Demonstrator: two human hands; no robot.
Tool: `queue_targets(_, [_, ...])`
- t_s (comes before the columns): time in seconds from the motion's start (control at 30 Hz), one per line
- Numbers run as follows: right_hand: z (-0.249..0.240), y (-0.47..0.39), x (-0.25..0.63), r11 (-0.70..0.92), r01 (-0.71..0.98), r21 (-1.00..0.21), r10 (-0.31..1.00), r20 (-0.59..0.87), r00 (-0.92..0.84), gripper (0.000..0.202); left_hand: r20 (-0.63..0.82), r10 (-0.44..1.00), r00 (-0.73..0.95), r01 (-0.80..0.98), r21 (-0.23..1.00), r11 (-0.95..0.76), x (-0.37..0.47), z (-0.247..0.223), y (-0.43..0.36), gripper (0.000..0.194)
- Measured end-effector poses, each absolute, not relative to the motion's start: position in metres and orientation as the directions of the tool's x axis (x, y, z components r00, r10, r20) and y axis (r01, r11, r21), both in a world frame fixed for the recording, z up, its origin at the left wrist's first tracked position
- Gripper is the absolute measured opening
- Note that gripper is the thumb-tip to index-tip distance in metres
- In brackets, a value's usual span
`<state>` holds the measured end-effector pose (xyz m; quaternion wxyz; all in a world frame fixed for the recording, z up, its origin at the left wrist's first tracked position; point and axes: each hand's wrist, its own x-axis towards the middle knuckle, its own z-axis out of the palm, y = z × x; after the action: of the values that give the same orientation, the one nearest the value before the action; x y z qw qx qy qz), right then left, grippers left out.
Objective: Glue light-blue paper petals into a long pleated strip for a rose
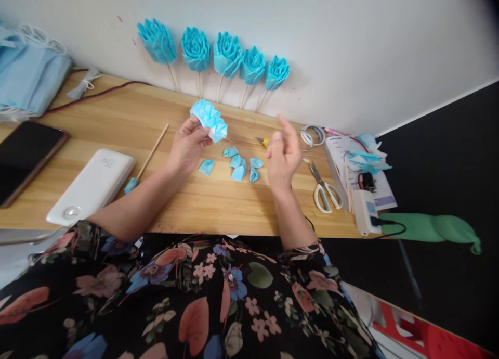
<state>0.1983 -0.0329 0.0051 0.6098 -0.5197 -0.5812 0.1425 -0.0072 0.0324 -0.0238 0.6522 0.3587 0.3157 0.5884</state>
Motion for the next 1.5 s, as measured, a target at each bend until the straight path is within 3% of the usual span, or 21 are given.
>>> queue_targets(0.17, [0.078, -0.061, 0.212, 0.713, 0.501, -0.49, 0.323, 0.864, 0.386, 0.038, 0.025, 0.993, 0.116, -0.567, 0.822, 0.046, -0.007, -0.025, 0.033, 0.023])
queue_targets(0.2, [0.09, -0.07, 0.216, 0.726, 0.54, -0.425, 0.25, 0.895, 0.369, 0.04, 0.023, 0.993, 0.114, -0.567, 0.822, 0.046, -0.007, -0.025, 0.033, 0.024])
queue_targets(0.27, [0.104, -0.09, 0.225, 0.686, 0.584, -0.434, 0.222, 0.889, 0.4, 0.042, 0.022, 0.993, 0.115, -0.565, 0.824, 0.047, -0.007, -0.025, 0.033, 0.024])
queue_targets(0.33, [0.103, -0.115, 0.232, 0.724, 0.636, -0.267, 0.055, 0.941, 0.333, 0.04, 0.021, 0.992, 0.121, -0.561, 0.826, 0.05, -0.007, -0.024, 0.033, 0.024])
queue_targets(0.4, [0.086, -0.144, 0.236, 0.662, 0.671, -0.333, 0.14, 0.935, 0.325, 0.028, 0.024, 0.991, 0.129, -0.555, 0.83, 0.053, -0.007, -0.023, 0.033, 0.021])
queue_targets(0.5, [0.049, -0.193, 0.237, 0.553, 0.67, -0.495, 0.429, 0.859, 0.28, 0.021, 0.021, 0.989, 0.146, -0.543, 0.837, 0.062, -0.008, -0.023, 0.033, 0.018])
queue_targets(0.57, [0.029, -0.222, 0.236, 0.491, 0.663, -0.565, 0.701, 0.708, 0.085, 0.037, 0.01, 0.987, 0.158, -0.537, 0.84, 0.077, -0.007, -0.023, 0.033, 0.018])
queue_targets(0.63, [0.02, -0.243, 0.239, 0.5, 0.706, -0.502, 0.843, 0.468, -0.265, 0.042, 0.005, 0.986, 0.165, -0.539, 0.838, 0.086, -0.007, -0.023, 0.033, 0.019])
queue_targets(0.7, [0.022, -0.251, 0.245, 0.507, 0.754, -0.418, 0.858, 0.331, -0.393, 0.04, 0.016, 0.985, 0.172, -0.544, 0.835, 0.081, -0.005, -0.023, 0.032, 0.021])
queue_targets(0.73, [0.026, -0.251, 0.249, 0.487, 0.782, -0.389, 0.866, 0.335, -0.372, 0.038, 0.026, 0.984, 0.175, -0.547, 0.834, 0.075, -0.005, -0.023, 0.031, 0.021])
queue_targets(0.87, [0.039, -0.222, 0.269, 0.28, 0.863, -0.421, 0.867, 0.496, -0.039, 0.027, 0.062, 0.981, 0.184, -0.534, 0.844, 0.047, -0.002, -0.02, 0.028, 0.023])
queue_targets(0.97, [0.032, -0.178, 0.284, 0.1, 0.914, -0.392, 0.864, 0.489, 0.115, 0.028, 0.091, 0.977, 0.191, -0.5, 0.866, 0.017, -0.001, -0.018, 0.025, 0.025])
queue_targets(1.03, [0.022, -0.146, 0.29, -0.092, 0.934, -0.345, 0.882, 0.407, 0.238, 0.036, 0.123, 0.973, 0.198, -0.485, 0.874, -0.011, 0.0, -0.016, 0.024, 0.029])
queue_targets(1.1, [0.013, -0.119, 0.292, -0.243, 0.932, -0.27, 0.921, 0.236, 0.309, 0.042, 0.152, 0.965, 0.212, -0.477, 0.878, -0.034, 0.0, -0.016, 0.023, 0.034])
queue_targets(1.23, [0.008, -0.088, 0.282, -0.341, 0.928, -0.15, 0.939, -0.011, 0.343, 0.043, 0.167, 0.948, 0.269, -0.448, 0.894, -0.031, -0.001, -0.015, 0.022, 0.038])
queue_targets(1.4, [0.009, -0.073, 0.28, -0.474, 0.853, -0.218, 0.88, -0.083, 0.468, 0.037, 0.139, 0.934, 0.329, -0.426, 0.904, 0.016, -0.001, -0.012, 0.018, 0.042])
queue_targets(1.5, [0.004, -0.069, 0.292, -0.5, 0.755, -0.424, 0.857, -0.119, 0.501, 0.032, 0.133, 0.929, 0.345, -0.422, 0.906, 0.027, 0.0, -0.011, 0.016, 0.042])
